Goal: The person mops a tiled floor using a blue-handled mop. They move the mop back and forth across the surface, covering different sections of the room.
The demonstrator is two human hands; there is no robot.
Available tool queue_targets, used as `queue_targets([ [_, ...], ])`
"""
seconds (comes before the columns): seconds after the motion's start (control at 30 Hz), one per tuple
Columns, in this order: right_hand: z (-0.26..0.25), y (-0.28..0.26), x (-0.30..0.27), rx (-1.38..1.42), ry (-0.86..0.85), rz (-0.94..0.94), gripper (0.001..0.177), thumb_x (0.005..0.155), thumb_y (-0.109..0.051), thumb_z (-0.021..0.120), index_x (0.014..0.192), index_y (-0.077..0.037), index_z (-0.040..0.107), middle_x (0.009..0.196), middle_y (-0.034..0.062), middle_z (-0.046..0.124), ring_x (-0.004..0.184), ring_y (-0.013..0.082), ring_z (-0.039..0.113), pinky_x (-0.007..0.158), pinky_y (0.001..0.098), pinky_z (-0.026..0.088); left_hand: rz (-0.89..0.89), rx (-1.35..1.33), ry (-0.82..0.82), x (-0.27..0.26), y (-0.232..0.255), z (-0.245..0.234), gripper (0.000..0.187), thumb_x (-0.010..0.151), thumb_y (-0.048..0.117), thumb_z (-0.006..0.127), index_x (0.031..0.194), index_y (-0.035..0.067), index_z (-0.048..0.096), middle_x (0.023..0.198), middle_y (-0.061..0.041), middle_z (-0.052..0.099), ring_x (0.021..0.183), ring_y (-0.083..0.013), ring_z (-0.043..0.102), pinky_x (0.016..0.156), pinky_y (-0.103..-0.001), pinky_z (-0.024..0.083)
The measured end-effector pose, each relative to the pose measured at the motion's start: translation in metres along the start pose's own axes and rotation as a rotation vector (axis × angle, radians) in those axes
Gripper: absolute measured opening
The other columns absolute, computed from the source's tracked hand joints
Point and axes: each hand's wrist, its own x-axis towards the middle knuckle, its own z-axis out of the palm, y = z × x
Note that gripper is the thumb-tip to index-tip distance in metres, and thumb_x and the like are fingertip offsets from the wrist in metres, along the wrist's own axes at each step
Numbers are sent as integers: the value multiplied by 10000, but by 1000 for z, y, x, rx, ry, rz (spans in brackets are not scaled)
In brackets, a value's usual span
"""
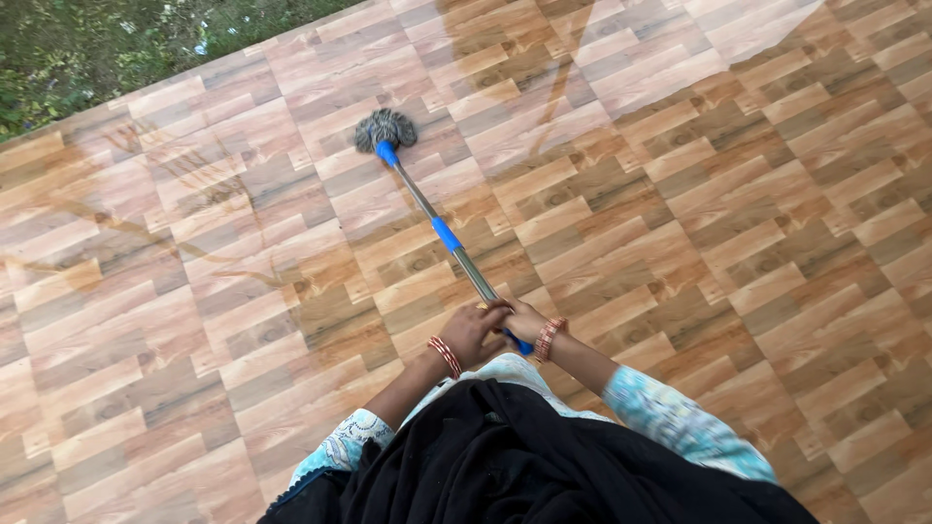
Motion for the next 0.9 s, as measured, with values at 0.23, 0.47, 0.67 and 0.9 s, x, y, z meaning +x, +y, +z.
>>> queue_targets([
  [0.23, 86, -31, 151, 107, 128, -129, 345, 901, -18, 594, 1216, -123, 685, 716, 27, 622, 480, 120, 527, 375, 295, 372, -312, -25, 26, 5, -173, 1, 458, 833, 266, 702, 1268, 149, 618, 1180, -145, 698, 1099, -354, 651, 961, -469, 510],
  [0.47, 95, -22, 158, 12, 207, -132, 270, 905, -68, 617, 1163, -128, 669, 682, 31, 599, 456, 129, 514, 370, 299, 369, -365, -14, 17, -6, -181, 8, 420, 883, 249, 676, 1292, 170, 630, 1222, -126, 689, 1142, -338, 641, 978, -473, 508],
  [0.67, 44, 3, 89, 195, 86, -86, 209, 944, -67, 582, 1125, -130, 665, 756, 19, 629, 503, 102, 527, 386, 281, 385, -202, -175, 93, -2, -64, -9, 390, 871, 226, 694, 1237, 104, 635, 1333, -120, 649, 1007, -296, 692, 913, -452, 509],
  [0.9, -14, -11, -95, 456, -83, 25, 187, 966, -122, 533, 1118, -163, 634, 837, 12, 654, 587, 59, 589, 434, 239, 461, 3, -410, 108, 8, 92, -22, 367, 898, 181, 645, 1240, 52, 620, 1307, -116, 673, 1055, -306, 692, 889, -395, 584],
])
